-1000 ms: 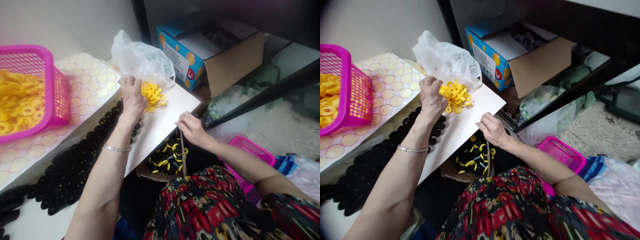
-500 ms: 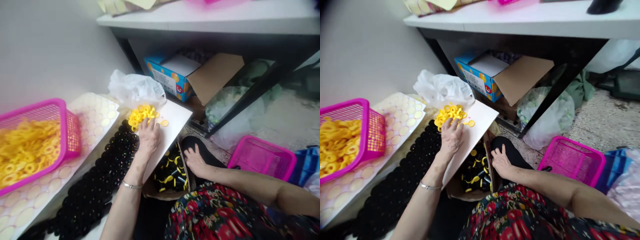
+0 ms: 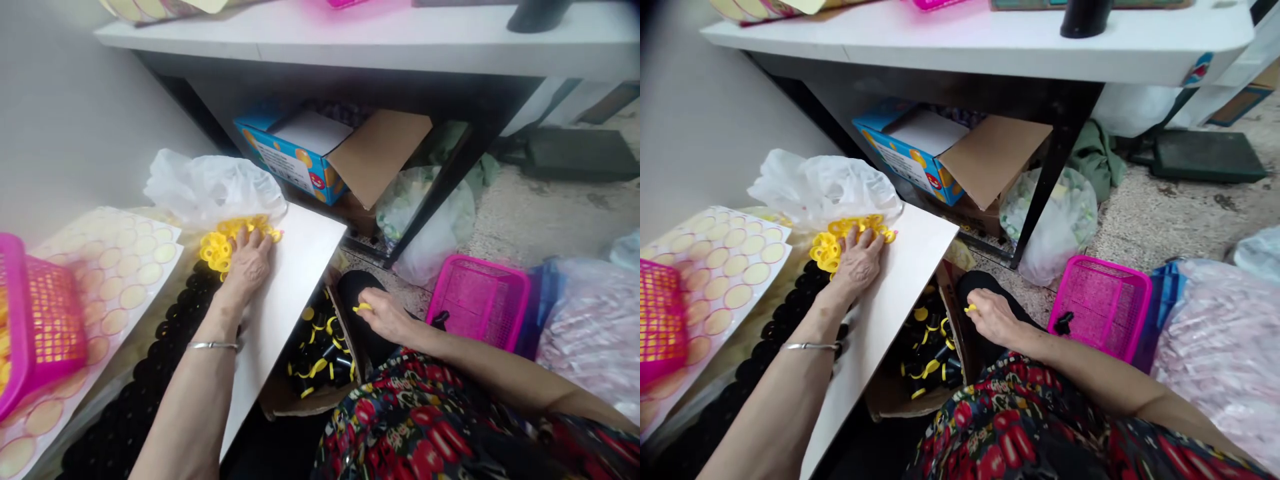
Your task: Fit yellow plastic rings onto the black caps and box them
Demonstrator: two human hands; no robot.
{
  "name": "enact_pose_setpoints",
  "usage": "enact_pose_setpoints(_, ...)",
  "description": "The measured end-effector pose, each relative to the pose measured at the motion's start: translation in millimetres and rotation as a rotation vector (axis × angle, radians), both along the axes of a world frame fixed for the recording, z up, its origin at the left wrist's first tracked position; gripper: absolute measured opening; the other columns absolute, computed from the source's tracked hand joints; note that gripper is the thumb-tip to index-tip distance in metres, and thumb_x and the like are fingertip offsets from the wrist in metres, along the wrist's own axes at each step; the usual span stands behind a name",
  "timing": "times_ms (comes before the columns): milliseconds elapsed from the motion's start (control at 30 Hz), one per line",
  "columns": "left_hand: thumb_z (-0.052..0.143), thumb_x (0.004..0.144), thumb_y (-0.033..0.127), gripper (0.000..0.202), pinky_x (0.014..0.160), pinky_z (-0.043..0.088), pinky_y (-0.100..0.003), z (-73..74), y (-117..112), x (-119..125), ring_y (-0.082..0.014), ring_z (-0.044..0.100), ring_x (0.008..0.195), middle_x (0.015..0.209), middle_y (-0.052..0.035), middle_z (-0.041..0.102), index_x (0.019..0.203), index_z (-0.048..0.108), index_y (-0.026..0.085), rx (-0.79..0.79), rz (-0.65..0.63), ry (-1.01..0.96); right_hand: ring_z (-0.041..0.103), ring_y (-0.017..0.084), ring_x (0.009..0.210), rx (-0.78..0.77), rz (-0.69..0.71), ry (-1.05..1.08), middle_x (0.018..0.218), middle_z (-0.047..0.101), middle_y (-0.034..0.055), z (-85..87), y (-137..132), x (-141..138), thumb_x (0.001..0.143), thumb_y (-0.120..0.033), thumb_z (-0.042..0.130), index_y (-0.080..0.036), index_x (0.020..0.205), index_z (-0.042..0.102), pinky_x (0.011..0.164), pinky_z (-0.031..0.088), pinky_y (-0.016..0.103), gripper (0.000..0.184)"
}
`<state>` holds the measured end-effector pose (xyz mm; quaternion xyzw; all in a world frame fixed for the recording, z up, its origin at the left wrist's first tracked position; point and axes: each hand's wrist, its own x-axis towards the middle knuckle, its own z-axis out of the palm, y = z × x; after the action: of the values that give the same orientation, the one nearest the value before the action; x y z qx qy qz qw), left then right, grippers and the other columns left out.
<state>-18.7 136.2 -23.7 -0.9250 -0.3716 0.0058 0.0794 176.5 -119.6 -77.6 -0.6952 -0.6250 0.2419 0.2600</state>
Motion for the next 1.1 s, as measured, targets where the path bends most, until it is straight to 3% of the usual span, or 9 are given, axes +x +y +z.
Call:
enact_pose_setpoints(133,0.039,0.077,0.011,0.033,0.09,0.032,-0.059,8.2,7,6,-0.0408,0.031,0.123,0.117,-0.0128,0.053,0.104,0.056,0.017,0.005,-0.036,-0.002,0.051,0.014,0.076,0.241,-0.021,0.189,0.078,0.054,0.0013,44.8,32,-6,0.085,-0.021,0.046,-0.021,0.076,0.046,0.072,0.039,0.026,0.009)
enact_pose_setpoints(267,0.045,0.068,0.014,0.025,0.094,0.034,-0.053,10.1,15,2,-0.0325,0.043,0.113,0.105,-0.0087,0.059,0.09,0.056,0.018,0.088,-0.101,-0.097,0.052,0.015,0.086,0.401,0.039,0.174,0.083,0.055,0.0028,80.3,102,-29,0.086,-0.024,0.045,-0.021,0.076,0.043,0.08,0.04,0.026,0.011)
enact_pose_setpoints(433,0.04,0.065,0.015,0.021,0.097,0.039,-0.039,29.0,4,-15,-0.0198,0.054,0.098,0.09,0.0036,0.063,0.076,0.053,0.028,0.079,-0.123,-0.284,0.05,0.016,0.096,0.445,-0.218,0.241,0.098,0.055,0.0034,83.8,186,-55,0.087,-0.027,0.045,-0.02,0.09,0.045,0.085,0.04,0.026,0.007)
enact_pose_setpoints(567,0.042,0.061,0.015,0.044,0.095,0.042,-0.04,47.1,-35,-25,-0.0224,0.057,0.102,0.109,0.0103,0.063,0.094,0.057,0.04,0.206,0.084,-0.466,0.046,0.019,0.105,0.46,-0.023,0.15,0.103,0.053,0.0048,71.1,205,-63,0.082,-0.037,0.057,-0.018,0.09,0.05,0.091,0.039,0.031,0.022)
enact_pose_setpoints(700,0.043,0.064,0.013,0.053,0.089,0.045,-0.046,33.0,-94,-19,-0.0255,0.061,0.097,0.111,0.0036,0.065,0.108,0.054,0.041,0.283,0.133,-0.485,0.043,0.021,0.11,0.631,0.186,0.088,0.108,0.054,0.0121,54.4,175,-48,0.082,-0.036,0.057,-0.013,0.094,0.053,0.097,0.036,0.035,0.027)
enact_pose_setpoints(867,0.048,0.075,0.015,0.035,0.084,0.047,-0.05,-16.9,-188,-4,-0.0271,0.063,0.089,0.098,-0.0124,0.067,0.107,0.057,0.026,0.142,0.112,-0.479,0.047,0.019,0.107,0.657,0.102,0.257,0.109,0.058,0.0135,6.7,93,0,0.084,-0.028,0.055,-0.014,0.088,0.059,0.095,0.039,0.035,0.016)
enact_pose_setpoints(933,0.048,0.08,0.022,0.023,0.084,0.049,-0.046,-34.5,-221,2,-0.0262,0.062,0.09,0.095,-0.0131,0.067,0.1,0.06,0.025,-0.026,0.143,-0.438,0.05,0.018,0.103,0.493,-0.096,0.35,0.106,0.06,0.0115,-22.9,60,23,0.082,-0.028,0.057,-0.014,0.087,0.061,0.092,0.04,0.034,0.015)
enact_pose_setpoints(1033,0.042,0.085,0.036,0.024,0.083,0.052,-0.039,-50.1,-254,10,-0.0236,0.064,0.09,0.092,-0.0091,0.069,0.093,0.063,0.027,-0.352,0.298,-0.291,0.055,0.015,0.097,-0.07,-0.454,0.444,0.099,0.063,0.0058,-65.9,18,58,0.078,-0.021,0.06,-0.016,0.085,0.063,0.087,0.041,0.027,0.008)
enact_pose_setpoints(1100,0.039,0.085,0.044,0.032,0.082,0.052,-0.035,-52.7,-266,16,-0.0228,0.064,0.094,0.097,-0.0074,0.069,0.096,0.063,0.026,-0.524,0.433,-0.194,0.058,0.016,0.089,-0.237,-0.532,0.456,0.088,0.063,0.0065,-88.0,-3,78,0.081,-0.02,0.055,-0.013,0.082,0.064,0.079,0.043,0.028,0.011)
